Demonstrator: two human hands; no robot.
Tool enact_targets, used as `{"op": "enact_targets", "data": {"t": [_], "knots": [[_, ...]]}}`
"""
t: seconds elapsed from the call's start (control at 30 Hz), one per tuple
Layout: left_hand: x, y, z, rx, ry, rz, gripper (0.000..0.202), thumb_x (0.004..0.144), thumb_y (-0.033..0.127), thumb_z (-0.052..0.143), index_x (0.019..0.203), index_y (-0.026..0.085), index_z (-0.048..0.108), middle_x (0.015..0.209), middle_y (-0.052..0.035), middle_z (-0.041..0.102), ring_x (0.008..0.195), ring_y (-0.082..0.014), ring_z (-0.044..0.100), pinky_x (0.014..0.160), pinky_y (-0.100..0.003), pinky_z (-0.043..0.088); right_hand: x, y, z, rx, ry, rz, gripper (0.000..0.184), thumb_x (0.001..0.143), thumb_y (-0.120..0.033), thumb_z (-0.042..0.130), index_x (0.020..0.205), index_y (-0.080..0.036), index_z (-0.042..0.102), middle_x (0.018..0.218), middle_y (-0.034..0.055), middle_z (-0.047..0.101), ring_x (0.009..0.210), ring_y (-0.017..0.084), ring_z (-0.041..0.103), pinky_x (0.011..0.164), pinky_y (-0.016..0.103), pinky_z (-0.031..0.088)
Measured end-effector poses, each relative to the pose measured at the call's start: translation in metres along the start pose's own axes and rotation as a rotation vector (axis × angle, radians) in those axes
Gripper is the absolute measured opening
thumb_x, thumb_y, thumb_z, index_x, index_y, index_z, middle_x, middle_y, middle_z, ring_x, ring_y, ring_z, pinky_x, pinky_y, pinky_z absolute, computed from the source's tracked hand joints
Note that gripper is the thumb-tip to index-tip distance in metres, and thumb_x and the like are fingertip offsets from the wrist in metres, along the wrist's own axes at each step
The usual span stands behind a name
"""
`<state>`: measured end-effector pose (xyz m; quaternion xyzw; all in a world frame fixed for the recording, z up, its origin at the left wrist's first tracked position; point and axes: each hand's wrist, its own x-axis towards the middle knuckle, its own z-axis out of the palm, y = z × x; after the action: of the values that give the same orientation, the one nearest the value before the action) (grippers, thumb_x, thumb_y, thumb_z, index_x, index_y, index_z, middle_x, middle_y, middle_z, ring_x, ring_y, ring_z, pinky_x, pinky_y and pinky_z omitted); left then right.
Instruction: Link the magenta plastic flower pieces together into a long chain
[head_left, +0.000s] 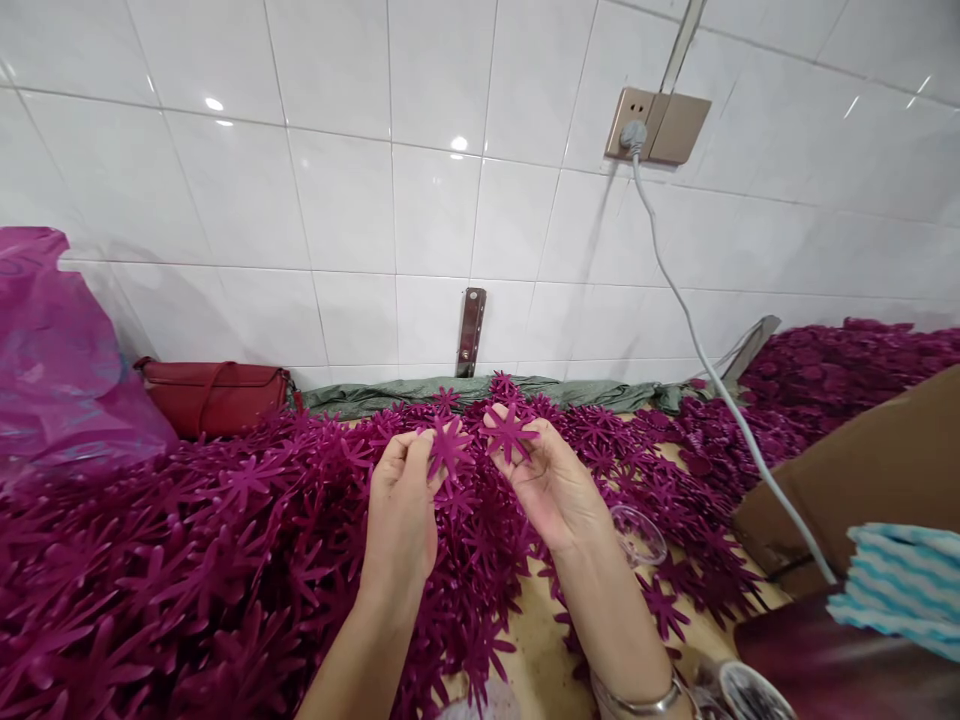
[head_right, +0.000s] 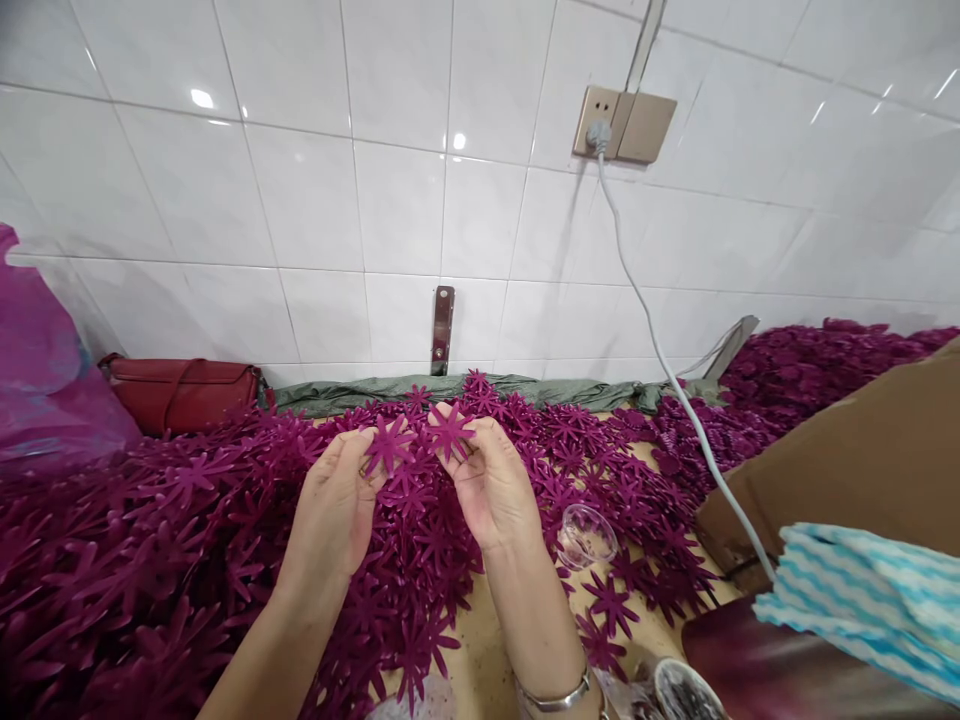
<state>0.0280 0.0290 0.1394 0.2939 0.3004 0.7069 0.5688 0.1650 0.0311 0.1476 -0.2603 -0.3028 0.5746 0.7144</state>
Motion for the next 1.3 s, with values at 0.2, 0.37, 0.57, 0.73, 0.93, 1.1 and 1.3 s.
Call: {"op": "enact_targets", "data": {"t": [0.2, 0.37, 0.57, 0.73, 0.93, 1.1, 1.3], "knots": [[0.001, 0.000, 0.001, -0.122, 0.061, -0.108, 0.010, 0.088, 0.020, 0.056, 0.095, 0.022, 0.048, 0.109, -0.0109, 0.076, 0.103, -0.0256, 0.076, 0.096, -0.049, 0.058, 0.005, -0.001, -0.008, 0.141, -0.002, 0.153, 0.012, 0.083, -0.034, 0.066, 0.083, -0.022, 0.067, 0.119, 0.0097, 0.078, 0.126, 0.025, 0.066, 0.104, 0.046, 0.054], [0.003, -0.004, -0.003, -0.051, 0.038, -0.007, 0.053, 0.083, 0.011, 0.056, 0.129, 0.035, 0.043, 0.117, -0.0047, 0.073, 0.106, -0.0204, 0.076, 0.099, -0.042, 0.058, 0.003, -0.003, -0.006, 0.067, -0.030, 0.165, 0.017, 0.084, -0.036, 0.072, 0.093, -0.022, 0.069, 0.119, 0.0099, 0.077, 0.125, 0.025, 0.067, 0.106, 0.046, 0.054], [-0.001, -0.004, -0.004, 0.098, -0.055, 0.133, 0.030, 0.087, 0.023, 0.061, 0.117, 0.026, 0.063, 0.129, -0.0062, 0.065, 0.111, -0.0189, 0.072, 0.096, -0.032, 0.058, -0.011, 0.002, 0.004, -0.134, -0.118, 0.061, 0.034, 0.076, -0.027, 0.084, 0.104, -0.025, 0.065, 0.099, 0.0006, 0.077, 0.100, 0.020, 0.075, 0.099, 0.040, 0.055], [-0.002, -0.004, -0.006, 0.283, -0.091, 0.109, 0.030, 0.092, 0.042, 0.064, 0.115, 0.023, 0.069, 0.110, -0.0058, 0.072, 0.099, -0.0168, 0.070, 0.084, -0.026, 0.055, -0.016, 0.001, 0.007, -0.395, -0.096, -0.108, 0.040, 0.074, -0.032, 0.087, 0.106, -0.024, 0.063, 0.075, -0.0054, 0.071, 0.073, 0.014, 0.070, 0.076, 0.027, 0.054], [-0.005, -0.001, -0.002, 0.397, -0.189, 0.095, 0.032, 0.084, 0.047, 0.073, 0.097, 0.018, 0.077, 0.088, -0.0029, 0.073, 0.081, -0.0148, 0.064, 0.076, -0.025, 0.049, -0.021, -0.008, 0.011, -0.526, -0.158, -0.110, 0.032, 0.078, -0.037, 0.082, 0.099, -0.024, 0.061, 0.073, -0.0038, 0.074, 0.065, 0.015, 0.068, 0.070, 0.029, 0.053], [-0.005, -0.001, -0.001, 0.306, -0.183, 0.057, 0.020, 0.078, 0.037, 0.080, 0.080, 0.018, 0.075, 0.080, 0.0012, 0.067, 0.071, -0.0101, 0.053, 0.072, -0.021, 0.044, -0.023, -0.012, 0.011, -0.603, -0.151, -0.127, 0.041, 0.075, -0.034, 0.084, 0.105, -0.025, 0.058, 0.080, -0.0028, 0.075, 0.071, 0.015, 0.067, 0.072, 0.029, 0.052], [-0.005, -0.001, -0.003, 0.166, -0.131, -0.048, 0.023, 0.078, 0.037, 0.083, 0.076, 0.017, 0.073, 0.068, 0.0043, 0.058, 0.064, -0.0066, 0.046, 0.064, -0.016, 0.041, -0.030, -0.023, 0.012, -0.904, -0.036, -0.520, 0.023, 0.083, -0.027, 0.076, 0.104, -0.026, 0.067, 0.104, 0.0023, 0.070, 0.092, 0.018, 0.065, 0.091, 0.035, 0.050]]}}
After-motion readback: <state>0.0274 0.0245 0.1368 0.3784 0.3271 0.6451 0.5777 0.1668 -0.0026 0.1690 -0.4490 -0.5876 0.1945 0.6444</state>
